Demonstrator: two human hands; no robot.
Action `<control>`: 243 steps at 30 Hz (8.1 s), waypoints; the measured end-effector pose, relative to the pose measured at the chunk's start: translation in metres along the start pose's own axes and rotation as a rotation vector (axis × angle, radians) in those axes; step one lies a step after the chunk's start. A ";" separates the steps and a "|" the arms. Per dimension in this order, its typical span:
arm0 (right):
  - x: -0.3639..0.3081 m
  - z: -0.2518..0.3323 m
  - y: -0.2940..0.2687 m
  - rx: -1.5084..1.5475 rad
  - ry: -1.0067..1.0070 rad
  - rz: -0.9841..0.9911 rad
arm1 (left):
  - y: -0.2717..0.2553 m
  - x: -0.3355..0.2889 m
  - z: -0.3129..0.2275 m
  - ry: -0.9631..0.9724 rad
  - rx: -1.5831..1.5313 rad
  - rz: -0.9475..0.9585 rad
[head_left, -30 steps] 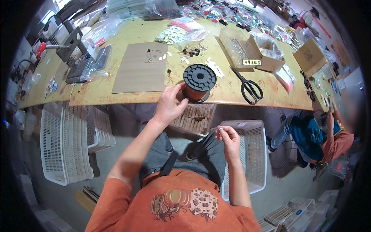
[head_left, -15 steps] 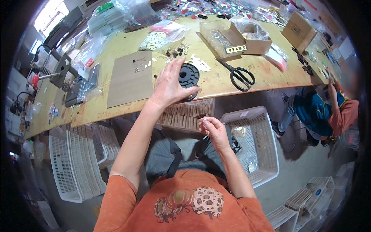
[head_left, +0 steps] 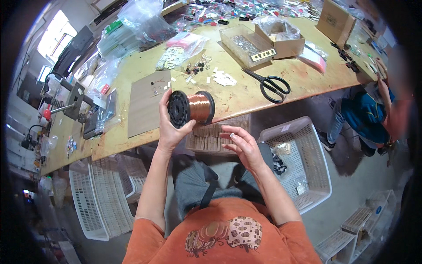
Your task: The person uses scissors to cut a small component, then handles a spool of copper wire and small electronic parts on a cluttered workbench. They repeatedly pick up and place small items, including what appears to be a diode or resistor, while another person works nearby.
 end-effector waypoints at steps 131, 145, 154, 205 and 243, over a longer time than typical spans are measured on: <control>0.027 0.065 0.064 -0.653 -0.476 0.123 | 0.018 0.010 -0.019 -0.006 0.166 -0.125; 0.028 0.061 0.059 -0.736 -0.483 0.104 | 0.039 0.024 0.037 -0.515 -0.369 0.229; 0.031 0.059 0.059 -0.770 -0.496 0.107 | 0.045 0.031 0.059 -0.682 -0.503 0.295; 0.068 0.072 0.095 -1.271 -1.070 -0.297 | 0.037 0.039 0.080 -0.698 -0.373 0.096; 0.062 0.054 0.106 -1.733 -0.763 -0.048 | 0.040 0.039 0.084 -0.725 -0.454 0.074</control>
Point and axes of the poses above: each hand's wrist, its own x-axis towards the middle knuckle, its own y-axis out of the palm, z = x × y, the point moved 8 cm from there along x, towards the middle knuckle, and after that the axes turned 3 degrees about x, right-handed, at the moved point
